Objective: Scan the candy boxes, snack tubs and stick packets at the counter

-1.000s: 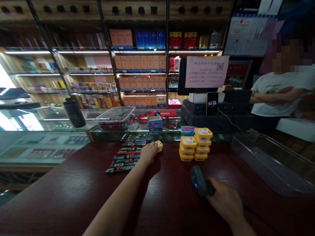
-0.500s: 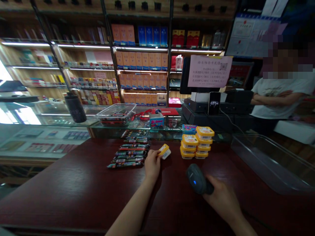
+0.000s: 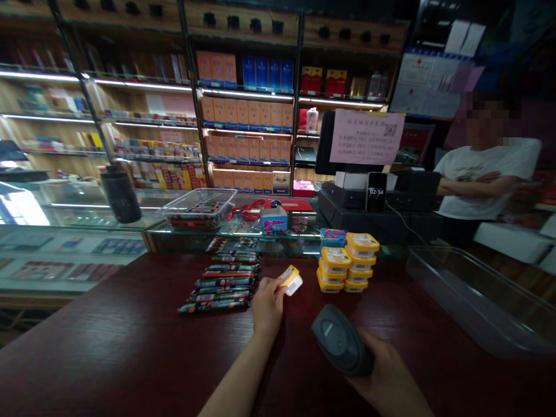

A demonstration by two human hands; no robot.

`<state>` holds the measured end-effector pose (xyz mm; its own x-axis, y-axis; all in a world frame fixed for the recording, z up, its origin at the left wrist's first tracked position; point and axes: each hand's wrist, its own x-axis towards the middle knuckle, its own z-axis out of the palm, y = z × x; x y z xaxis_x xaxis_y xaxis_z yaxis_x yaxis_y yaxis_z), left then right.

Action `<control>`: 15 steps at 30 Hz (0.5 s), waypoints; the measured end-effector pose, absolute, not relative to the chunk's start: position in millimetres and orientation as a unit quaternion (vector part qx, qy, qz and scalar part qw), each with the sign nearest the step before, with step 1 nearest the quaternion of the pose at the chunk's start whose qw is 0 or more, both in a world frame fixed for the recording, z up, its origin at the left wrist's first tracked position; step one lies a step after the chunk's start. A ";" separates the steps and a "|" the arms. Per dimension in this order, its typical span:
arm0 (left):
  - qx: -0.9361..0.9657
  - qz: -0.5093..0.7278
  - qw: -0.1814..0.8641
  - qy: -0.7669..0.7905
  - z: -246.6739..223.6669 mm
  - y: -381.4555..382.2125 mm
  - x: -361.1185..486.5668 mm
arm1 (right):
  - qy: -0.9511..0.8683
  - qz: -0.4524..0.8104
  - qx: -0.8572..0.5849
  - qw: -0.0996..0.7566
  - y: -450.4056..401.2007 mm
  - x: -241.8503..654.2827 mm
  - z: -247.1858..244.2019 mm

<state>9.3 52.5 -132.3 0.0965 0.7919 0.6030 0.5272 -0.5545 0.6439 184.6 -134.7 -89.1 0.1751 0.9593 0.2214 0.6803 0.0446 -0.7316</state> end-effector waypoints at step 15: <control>0.721 0.571 0.156 0.359 -125.8 56.4 6.1 | -0.612 -0.049 -0.765 0.194 -118.1 229.1 -121.8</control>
